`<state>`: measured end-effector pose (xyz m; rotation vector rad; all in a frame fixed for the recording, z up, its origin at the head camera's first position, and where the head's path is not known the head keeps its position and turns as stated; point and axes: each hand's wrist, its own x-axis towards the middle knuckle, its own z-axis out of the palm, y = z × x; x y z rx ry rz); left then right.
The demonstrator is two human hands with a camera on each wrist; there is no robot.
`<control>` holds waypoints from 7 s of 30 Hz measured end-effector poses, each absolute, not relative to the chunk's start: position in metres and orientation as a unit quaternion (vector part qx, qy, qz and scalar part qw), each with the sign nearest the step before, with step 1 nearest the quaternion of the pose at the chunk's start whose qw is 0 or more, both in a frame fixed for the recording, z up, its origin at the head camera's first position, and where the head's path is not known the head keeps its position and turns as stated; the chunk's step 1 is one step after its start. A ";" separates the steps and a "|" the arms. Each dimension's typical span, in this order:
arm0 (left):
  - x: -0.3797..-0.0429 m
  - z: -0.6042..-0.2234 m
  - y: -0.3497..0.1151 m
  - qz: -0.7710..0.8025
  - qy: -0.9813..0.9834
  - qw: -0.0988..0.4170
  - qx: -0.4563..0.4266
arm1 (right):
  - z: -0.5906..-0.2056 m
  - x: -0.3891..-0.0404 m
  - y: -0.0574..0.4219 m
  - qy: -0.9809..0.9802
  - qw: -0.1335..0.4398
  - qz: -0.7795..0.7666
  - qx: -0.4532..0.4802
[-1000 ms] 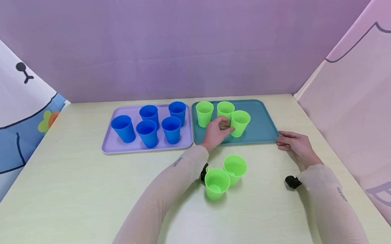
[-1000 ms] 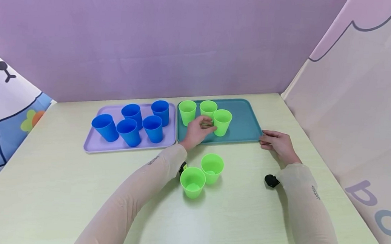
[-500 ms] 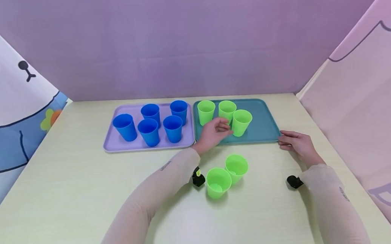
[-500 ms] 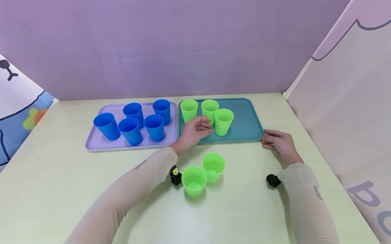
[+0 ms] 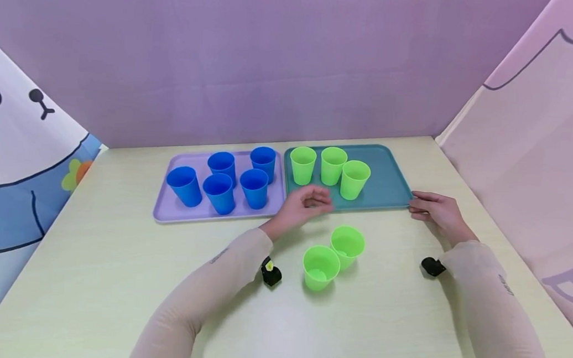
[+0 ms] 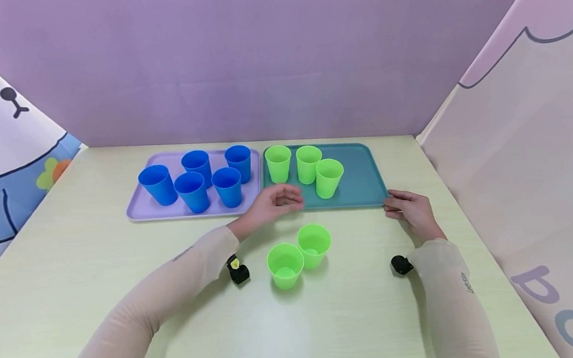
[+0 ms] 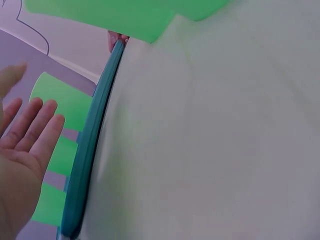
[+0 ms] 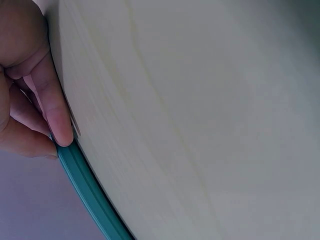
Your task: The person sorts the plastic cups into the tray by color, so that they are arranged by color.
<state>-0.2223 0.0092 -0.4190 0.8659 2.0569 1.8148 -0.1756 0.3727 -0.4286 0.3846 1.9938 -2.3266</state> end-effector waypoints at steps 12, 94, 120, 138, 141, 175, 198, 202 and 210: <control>-0.205 -0.426 -0.023 0.636 0.673 0.179 0.331 | -0.428 -0.175 0.372 0.643 0.028 -0.756 0.121; -0.213 -0.388 -0.041 0.632 0.633 0.225 0.385 | -0.427 -0.175 0.371 0.647 0.027 -0.751 0.131; -0.236 -0.401 0.007 0.645 0.709 0.112 0.262 | -0.426 -0.175 0.371 0.651 0.032 -0.746 0.140; -0.236 -0.417 0.041 0.642 0.736 0.056 0.207 | -0.427 -0.176 0.372 0.650 0.025 -0.748 0.132; -0.235 -0.416 0.044 0.642 0.740 0.051 0.196 | -0.428 -0.176 0.372 0.649 0.028 -0.748 0.137; -0.238 -0.418 0.078 0.651 0.743 0.013 0.154 | -0.428 -0.178 0.372 0.667 0.033 -0.730 0.146; -0.239 -0.421 0.091 0.643 0.751 0.006 0.148 | -0.427 -0.176 0.371 0.653 0.030 -0.743 0.142; -0.238 -0.422 0.089 0.646 0.747 0.008 0.153 | -0.428 -0.176 0.371 0.653 0.031 -0.743 0.141; -0.236 -0.424 0.075 0.649 0.742 0.011 0.168 | -0.428 -0.176 0.372 0.658 0.031 -0.739 0.139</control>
